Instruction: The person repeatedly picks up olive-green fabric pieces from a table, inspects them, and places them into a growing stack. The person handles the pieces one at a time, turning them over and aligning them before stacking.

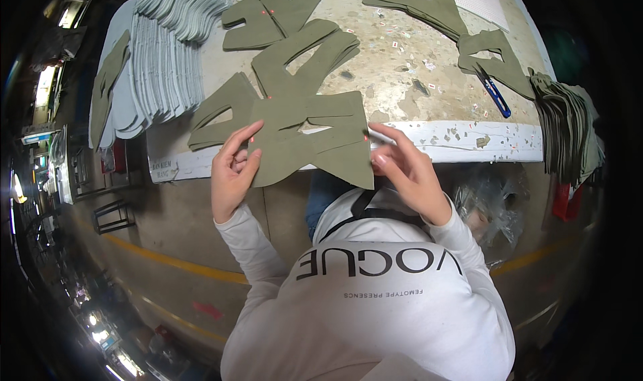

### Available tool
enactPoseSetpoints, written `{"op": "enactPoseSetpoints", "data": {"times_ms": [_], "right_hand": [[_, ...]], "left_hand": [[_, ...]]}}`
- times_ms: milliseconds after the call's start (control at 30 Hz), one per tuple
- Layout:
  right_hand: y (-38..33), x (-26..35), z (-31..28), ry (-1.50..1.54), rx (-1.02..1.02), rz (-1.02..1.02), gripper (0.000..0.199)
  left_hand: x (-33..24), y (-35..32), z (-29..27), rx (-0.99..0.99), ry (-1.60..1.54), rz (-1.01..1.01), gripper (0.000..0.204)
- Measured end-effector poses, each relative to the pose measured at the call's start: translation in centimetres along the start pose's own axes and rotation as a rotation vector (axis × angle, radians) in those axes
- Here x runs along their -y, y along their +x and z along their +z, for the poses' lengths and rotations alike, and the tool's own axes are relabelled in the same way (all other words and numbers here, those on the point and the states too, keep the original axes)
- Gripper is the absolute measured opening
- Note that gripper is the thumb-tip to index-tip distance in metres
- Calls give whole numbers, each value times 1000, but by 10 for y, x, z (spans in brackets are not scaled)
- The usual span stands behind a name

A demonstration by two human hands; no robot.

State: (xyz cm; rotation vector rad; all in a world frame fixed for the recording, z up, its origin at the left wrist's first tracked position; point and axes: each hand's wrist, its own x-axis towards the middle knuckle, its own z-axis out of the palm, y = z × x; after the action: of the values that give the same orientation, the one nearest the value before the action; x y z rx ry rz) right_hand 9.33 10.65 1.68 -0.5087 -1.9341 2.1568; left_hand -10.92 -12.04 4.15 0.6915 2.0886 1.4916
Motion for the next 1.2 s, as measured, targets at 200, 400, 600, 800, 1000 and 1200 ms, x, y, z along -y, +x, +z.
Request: {"op": "enactPoseSetpoints", "data": {"times_ms": [200, 400, 600, 800, 1000, 1200], "right_hand": [[26, 9, -2, -250, 73, -64, 53], [-4, 49, -70, -73, 20, 6, 51], [-47, 98, -111, 4, -169, -83, 60], [-29, 109, -91, 48, -42, -149, 63], [-7, 94, -60, 161, 77, -203, 59], [10, 41, -64, -37, 110, 41, 48]], "left_hand": [[5, -2, 12, -51, -126, 41, 46], [-5, 2, 42, 66, 26, 41, 50], [-13, 0, 55, 37, 144, 7, 41], [-8, -15, 52, -107, -1, -59, 31], [5, -24, 48, -171, -19, -95, 21], [9, -24, 49, -206, -42, -113, 18]]}}
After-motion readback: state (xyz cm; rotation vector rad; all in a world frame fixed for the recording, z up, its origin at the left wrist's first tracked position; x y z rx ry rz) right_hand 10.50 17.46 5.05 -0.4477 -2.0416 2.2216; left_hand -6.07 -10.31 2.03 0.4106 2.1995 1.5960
